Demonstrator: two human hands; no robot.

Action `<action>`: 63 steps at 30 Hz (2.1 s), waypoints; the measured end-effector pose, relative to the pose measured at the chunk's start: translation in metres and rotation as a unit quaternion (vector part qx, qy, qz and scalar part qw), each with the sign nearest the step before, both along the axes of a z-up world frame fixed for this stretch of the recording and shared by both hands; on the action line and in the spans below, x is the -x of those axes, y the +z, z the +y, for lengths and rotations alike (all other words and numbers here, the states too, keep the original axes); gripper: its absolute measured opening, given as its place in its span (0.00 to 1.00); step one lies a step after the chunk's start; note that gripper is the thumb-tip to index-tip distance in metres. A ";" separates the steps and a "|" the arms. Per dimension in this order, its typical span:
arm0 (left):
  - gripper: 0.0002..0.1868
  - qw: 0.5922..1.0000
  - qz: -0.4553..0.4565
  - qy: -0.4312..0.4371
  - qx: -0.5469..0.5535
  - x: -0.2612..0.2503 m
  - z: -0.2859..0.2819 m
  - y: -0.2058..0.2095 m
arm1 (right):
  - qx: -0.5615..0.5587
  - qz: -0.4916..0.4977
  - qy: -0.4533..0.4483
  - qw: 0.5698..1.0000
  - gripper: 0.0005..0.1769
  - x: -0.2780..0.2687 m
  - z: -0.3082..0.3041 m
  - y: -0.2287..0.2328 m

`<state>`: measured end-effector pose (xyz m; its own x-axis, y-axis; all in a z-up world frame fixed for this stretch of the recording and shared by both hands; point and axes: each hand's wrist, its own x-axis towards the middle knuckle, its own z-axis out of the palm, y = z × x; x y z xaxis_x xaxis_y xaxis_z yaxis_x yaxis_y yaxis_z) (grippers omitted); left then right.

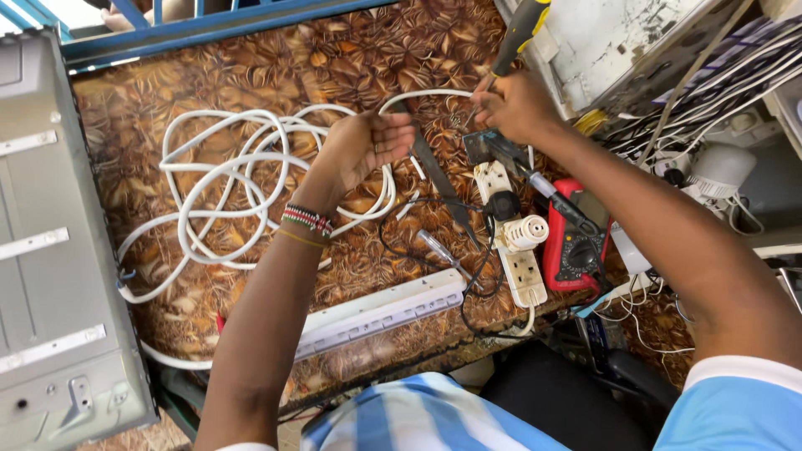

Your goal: The person tests a power strip plug with multimeter probes, then disassembles the power strip casing. They use a screwdriver to remove screws from the casing and separate the halves, placing the components on the workbench.

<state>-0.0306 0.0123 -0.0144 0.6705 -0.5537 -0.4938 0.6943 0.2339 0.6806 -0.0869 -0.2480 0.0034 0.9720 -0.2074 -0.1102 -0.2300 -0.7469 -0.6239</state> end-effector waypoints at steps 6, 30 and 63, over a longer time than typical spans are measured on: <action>0.18 0.993 -0.031 -0.044 -0.109 0.003 -0.006 0.003 | -0.032 0.006 0.042 0.999 0.09 -0.009 0.013 0.004; 0.16 0.992 -0.021 -0.091 0.089 -0.051 -0.063 -0.155 | 0.013 -0.008 0.009 1.000 0.10 -0.033 -0.009 -0.011; 0.20 0.995 -0.040 -0.085 -0.041 -0.034 -0.092 -0.073 | -0.165 -0.144 0.050 0.974 0.09 -0.013 -0.001 0.002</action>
